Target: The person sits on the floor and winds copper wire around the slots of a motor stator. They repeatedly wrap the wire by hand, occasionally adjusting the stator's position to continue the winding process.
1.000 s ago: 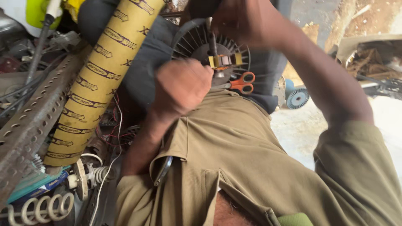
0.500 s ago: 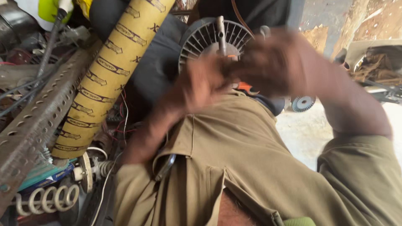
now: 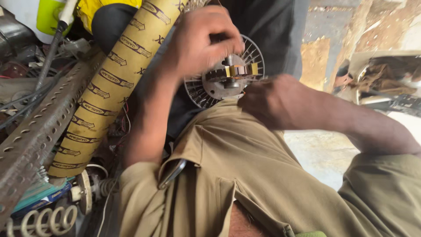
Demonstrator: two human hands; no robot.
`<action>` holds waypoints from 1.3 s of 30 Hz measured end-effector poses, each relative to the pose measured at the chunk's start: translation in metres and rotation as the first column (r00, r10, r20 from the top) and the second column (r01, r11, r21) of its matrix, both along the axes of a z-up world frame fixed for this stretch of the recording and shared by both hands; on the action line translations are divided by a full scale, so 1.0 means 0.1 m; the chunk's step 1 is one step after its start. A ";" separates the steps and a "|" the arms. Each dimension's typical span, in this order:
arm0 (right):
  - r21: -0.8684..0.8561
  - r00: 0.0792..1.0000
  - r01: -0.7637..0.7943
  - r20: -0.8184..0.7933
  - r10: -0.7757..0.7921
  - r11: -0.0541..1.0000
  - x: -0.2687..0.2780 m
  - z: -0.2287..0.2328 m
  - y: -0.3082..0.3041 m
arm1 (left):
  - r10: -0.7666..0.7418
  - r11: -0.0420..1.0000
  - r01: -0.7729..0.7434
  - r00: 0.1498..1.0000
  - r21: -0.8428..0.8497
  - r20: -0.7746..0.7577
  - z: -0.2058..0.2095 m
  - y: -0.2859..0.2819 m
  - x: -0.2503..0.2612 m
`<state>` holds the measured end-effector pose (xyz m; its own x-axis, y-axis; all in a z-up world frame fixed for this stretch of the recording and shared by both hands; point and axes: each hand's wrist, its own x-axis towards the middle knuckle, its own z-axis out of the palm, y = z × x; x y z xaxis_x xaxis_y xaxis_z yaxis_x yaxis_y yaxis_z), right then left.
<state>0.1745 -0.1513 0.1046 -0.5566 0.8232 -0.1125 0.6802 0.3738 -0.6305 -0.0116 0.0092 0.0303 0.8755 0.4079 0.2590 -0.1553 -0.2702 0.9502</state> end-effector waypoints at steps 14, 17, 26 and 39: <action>0.143 0.964 0.217 0.125 -0.235 0.966 0.50 -0.55 0.12 | 0.046 0.905 0.009 0.992 0.426 -0.117 0.05 0.07 0.35; 0.066 0.983 -0.009 0.185 -0.003 0.998 0.11 -0.24 -0.03 | -0.136 0.956 0.164 0.982 0.245 -0.128 0.13 0.16 0.19; 0.093 0.952 0.301 0.020 -0.304 0.949 0.33 -0.70 0.41 | 0.405 0.913 -0.408 0.908 0.005 0.107 0.01 -0.71 -0.38; 0.019 0.996 0.009 -0.086 -0.007 1.000 -0.08 0.08 -0.11 | 0.113 0.976 -0.136 0.984 0.168 0.138 -0.11 -0.39 -0.27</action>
